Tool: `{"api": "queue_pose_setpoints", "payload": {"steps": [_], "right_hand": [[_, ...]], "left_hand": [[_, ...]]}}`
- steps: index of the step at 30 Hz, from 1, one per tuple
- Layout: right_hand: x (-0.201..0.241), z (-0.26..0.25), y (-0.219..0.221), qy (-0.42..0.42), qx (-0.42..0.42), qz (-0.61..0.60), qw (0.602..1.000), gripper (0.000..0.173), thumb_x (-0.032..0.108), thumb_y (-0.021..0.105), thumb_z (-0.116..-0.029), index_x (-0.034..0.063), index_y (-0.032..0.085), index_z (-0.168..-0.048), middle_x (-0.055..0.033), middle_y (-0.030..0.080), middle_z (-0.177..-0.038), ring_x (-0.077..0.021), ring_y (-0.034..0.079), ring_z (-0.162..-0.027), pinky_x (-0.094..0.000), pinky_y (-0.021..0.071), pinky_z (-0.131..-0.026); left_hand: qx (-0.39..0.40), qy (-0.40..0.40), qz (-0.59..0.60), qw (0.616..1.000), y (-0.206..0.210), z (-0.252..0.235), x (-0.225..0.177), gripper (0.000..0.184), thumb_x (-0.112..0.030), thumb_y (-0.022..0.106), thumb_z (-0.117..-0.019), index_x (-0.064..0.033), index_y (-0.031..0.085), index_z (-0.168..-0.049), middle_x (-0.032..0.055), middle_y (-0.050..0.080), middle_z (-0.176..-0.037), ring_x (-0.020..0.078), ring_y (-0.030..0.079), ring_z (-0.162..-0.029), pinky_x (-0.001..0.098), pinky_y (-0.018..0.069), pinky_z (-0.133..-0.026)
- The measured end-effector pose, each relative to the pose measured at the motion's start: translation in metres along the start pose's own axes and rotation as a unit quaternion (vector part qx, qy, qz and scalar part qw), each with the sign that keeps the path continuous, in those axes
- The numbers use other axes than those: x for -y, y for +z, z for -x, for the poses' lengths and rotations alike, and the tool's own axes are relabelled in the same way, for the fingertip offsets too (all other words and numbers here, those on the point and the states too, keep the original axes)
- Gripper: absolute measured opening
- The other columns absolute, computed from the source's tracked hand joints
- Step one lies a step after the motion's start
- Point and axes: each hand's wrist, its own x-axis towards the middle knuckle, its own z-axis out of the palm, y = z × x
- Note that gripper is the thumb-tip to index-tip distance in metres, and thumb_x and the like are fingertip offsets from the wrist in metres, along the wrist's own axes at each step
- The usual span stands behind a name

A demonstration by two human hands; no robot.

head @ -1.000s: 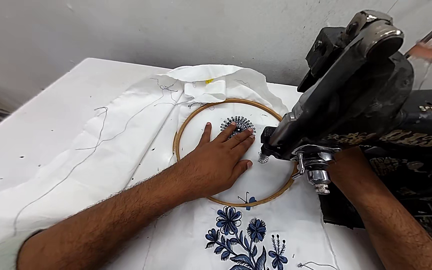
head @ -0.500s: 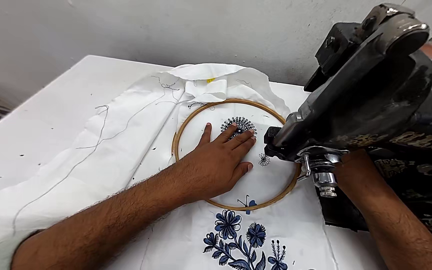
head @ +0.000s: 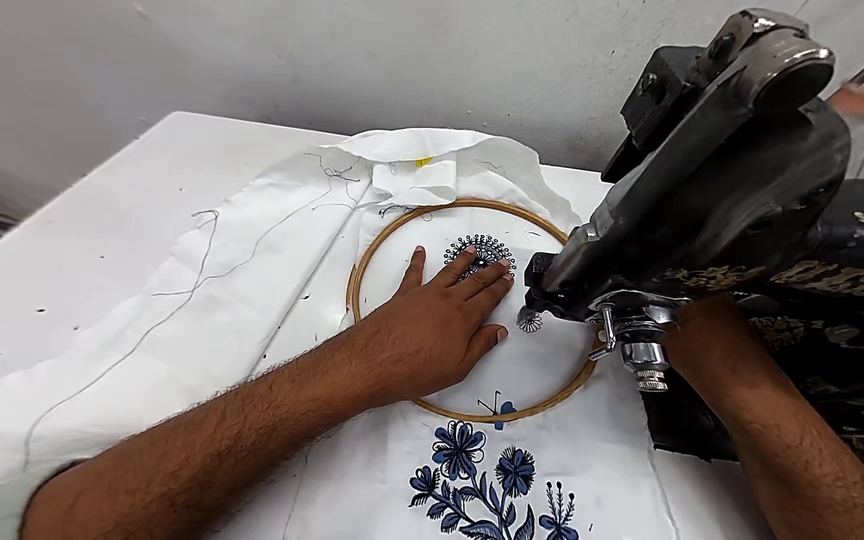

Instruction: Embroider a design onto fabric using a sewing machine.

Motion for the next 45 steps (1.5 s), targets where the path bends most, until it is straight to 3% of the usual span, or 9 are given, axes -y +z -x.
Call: {"api": "queue_pose_setpoints", "payload": {"steps": [4, 10, 13, 20, 25, 29, 37, 41, 45], "right_hand": [[0.004, 0.003, 0.0, 0.037, 0.022, 0.004, 0.999, 0.011, -0.001, 0.068, -0.0911, -0.0093, 0.065, -0.097, -0.0266, 0.065, -0.093, -0.0374, 0.064, -0.091, -0.055, 0.0473, -0.076], [-0.004, 0.002, 0.004, -0.008, 0.0, -0.014, 1.0, 0.011, 0.004, 0.069, -0.0902, -0.0058, 0.066, -0.096, -0.0231, 0.066, -0.089, -0.0346, 0.065, -0.087, -0.0535, 0.0486, -0.072], [-0.001, 0.0, 0.003, -0.009, -0.002, -0.011, 1.0, 0.015, 0.002, 0.071, -0.0899, -0.0092, 0.066, -0.099, -0.0282, 0.066, -0.095, -0.0399, 0.065, -0.093, -0.0583, 0.0478, -0.077], [0.001, -0.003, -0.003, -0.012, 0.012, 0.021, 1.0, 0.017, 0.006, 0.074, -0.0893, -0.0088, 0.066, -0.091, -0.0267, 0.064, -0.085, -0.0386, 0.064, -0.081, -0.0562, 0.0467, -0.068], [0.01, -0.002, -0.009, 0.034, 0.042, 0.037, 0.998, 0.018, 0.004, 0.072, -0.0918, -0.0127, 0.065, -0.094, -0.0316, 0.064, -0.091, -0.044, 0.064, -0.088, -0.0598, 0.0462, -0.075], [0.002, 0.0, 0.0, -0.01, -0.007, 0.007, 1.0, 0.013, 0.001, 0.07, -0.0867, -0.0072, 0.065, -0.095, -0.0245, 0.065, -0.091, -0.0355, 0.065, -0.088, -0.0541, 0.0478, -0.073], [-0.004, 0.003, 0.007, -0.019, -0.003, -0.015, 1.0, 0.01, 0.002, 0.069, -0.0887, -0.0071, 0.065, -0.092, -0.0227, 0.064, -0.085, -0.0327, 0.064, -0.082, -0.0515, 0.0476, -0.07], [0.002, 0.0, 0.002, 0.01, 0.021, -0.005, 1.0, 0.012, 0.0, 0.071, -0.0903, -0.0092, 0.067, -0.098, -0.0281, 0.066, -0.095, -0.0403, 0.065, -0.093, -0.059, 0.048, -0.078], [0.012, -0.003, -0.009, 0.052, 0.065, 0.029, 0.996, 0.014, 0.0, 0.071, -0.0915, -0.0119, 0.066, -0.097, -0.0305, 0.065, -0.095, -0.0419, 0.064, -0.091, -0.0582, 0.0467, -0.079]], "left_hand": [[0.014, -0.003, -0.004, 1.0, -0.004, 0.003, 0.001, 0.059, -0.046, 0.027, -0.11, -0.0165, 0.04, -0.16, -0.0022, 0.032, -0.168, 0.0274, 0.022, -0.157, 0.0758, 0.0127, -0.117], [0.015, -0.005, -0.012, 1.0, -0.005, 0.004, 0.001, 0.059, -0.047, 0.027, -0.11, -0.016, 0.041, -0.159, -0.0014, 0.033, -0.167, 0.0285, 0.024, -0.157, 0.0768, 0.0141, -0.117], [0.006, -0.002, -0.008, 1.0, -0.003, 0.002, 0.0, 0.059, -0.046, 0.028, -0.1099, -0.0155, 0.042, -0.158, -0.0013, 0.034, -0.167, 0.0282, 0.023, -0.157, 0.0767, 0.0137, -0.117], [-0.006, 0.004, 0.001, 1.0, 0.002, -0.001, -0.002, 0.059, -0.047, 0.028, -0.1099, -0.0167, 0.042, -0.158, -0.0026, 0.034, -0.167, 0.026, 0.023, -0.157, 0.0768, 0.0127, -0.117], [-0.007, 0.012, -0.001, 1.0, 0.001, 0.001, -0.002, 0.058, -0.046, 0.029, -0.1099, -0.0157, 0.043, -0.158, -0.0018, 0.035, -0.166, 0.0263, 0.023, -0.157, 0.0767, 0.0133, -0.117], [0.004, 0.004, -0.003, 1.0, -0.001, 0.002, -0.001, 0.059, -0.047, 0.028, -0.1098, -0.0162, 0.042, -0.158, -0.0022, 0.035, -0.167, 0.0267, 0.024, -0.157, 0.0762, 0.0141, -0.117], [0.021, -0.008, -0.009, 1.0, -0.007, 0.004, 0.0, 0.059, -0.046, 0.028, -0.11, -0.0156, 0.041, -0.159, -0.0012, 0.033, -0.167, 0.0289, 0.023, -0.157, 0.0775, 0.0141, -0.116], [0.009, -0.003, -0.009, 1.0, -0.003, 0.004, -0.001, 0.059, -0.046, 0.029, -0.1099, -0.0152, 0.042, -0.158, -0.0011, 0.034, -0.167, 0.029, 0.024, -0.157, 0.0777, 0.0149, -0.116], [0.003, 0.003, -0.008, 1.0, -0.001, 0.003, -0.003, 0.058, -0.046, 0.028, -0.1098, -0.0158, 0.043, -0.157, -0.0018, 0.034, -0.167, 0.0273, 0.024, -0.157, 0.0769, 0.0149, -0.116]]}}
